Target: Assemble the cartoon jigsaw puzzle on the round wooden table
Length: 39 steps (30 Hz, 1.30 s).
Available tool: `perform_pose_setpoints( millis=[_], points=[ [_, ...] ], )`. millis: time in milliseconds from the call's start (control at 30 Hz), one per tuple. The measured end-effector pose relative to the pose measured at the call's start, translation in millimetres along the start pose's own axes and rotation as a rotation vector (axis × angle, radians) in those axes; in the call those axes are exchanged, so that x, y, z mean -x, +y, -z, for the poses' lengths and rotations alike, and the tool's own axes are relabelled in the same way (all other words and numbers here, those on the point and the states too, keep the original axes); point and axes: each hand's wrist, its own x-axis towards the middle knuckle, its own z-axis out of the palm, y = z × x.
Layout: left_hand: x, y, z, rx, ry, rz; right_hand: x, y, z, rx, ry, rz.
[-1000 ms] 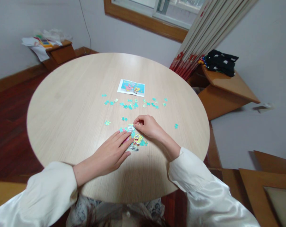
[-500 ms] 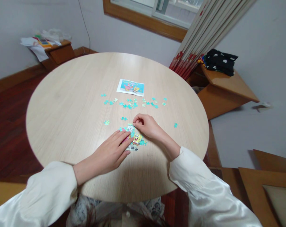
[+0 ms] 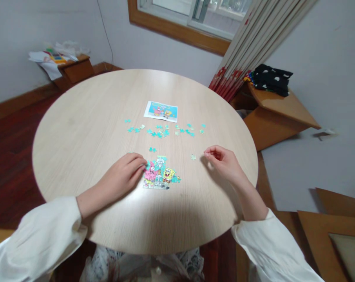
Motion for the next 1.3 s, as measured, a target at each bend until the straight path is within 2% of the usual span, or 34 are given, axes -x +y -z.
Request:
perform_pose_setpoints(
  millis=[167, 233, 367, 567, 733, 900, 1033, 1233, 1300],
  points=[
    [-26, -23, 26.9, -0.052, -0.090, 0.285, 12, 19, -4, 0.059, 0.311, 0.064],
    [-37, -28, 31.7, -0.046, -0.119, 0.327, 14, 24, -10, 0.094, 0.387, 0.102],
    [-57, -33, 31.2, -0.006, -0.198, 0.259, 16, 25, -17, 0.153, 0.408, 0.174],
    [-75, -38, 14.8, -0.032, -0.317, 0.099, 18, 24, -16, 0.185, 0.402, 0.214],
    [-76, -42, 4.3, -0.035, -0.316, 0.082, 19, 25, -16, 0.163, 0.395, 0.226],
    [-76, -48, 4.3, -0.078, -0.294, 0.081, 19, 25, -16, 0.141, 0.385, 0.230],
    [-78, -57, 20.6, -0.094, -0.240, 0.145, 19, 25, -16, 0.139, 0.389, 0.227],
    [-75, -76, 68.1, -0.200, -0.044, 0.405, 20, 26, -16, 0.138, 0.392, 0.232],
    [-69, -79, 77.8, -0.214, -0.058, 0.436, 20, 26, -15, 0.144, 0.396, 0.232]
  ],
)
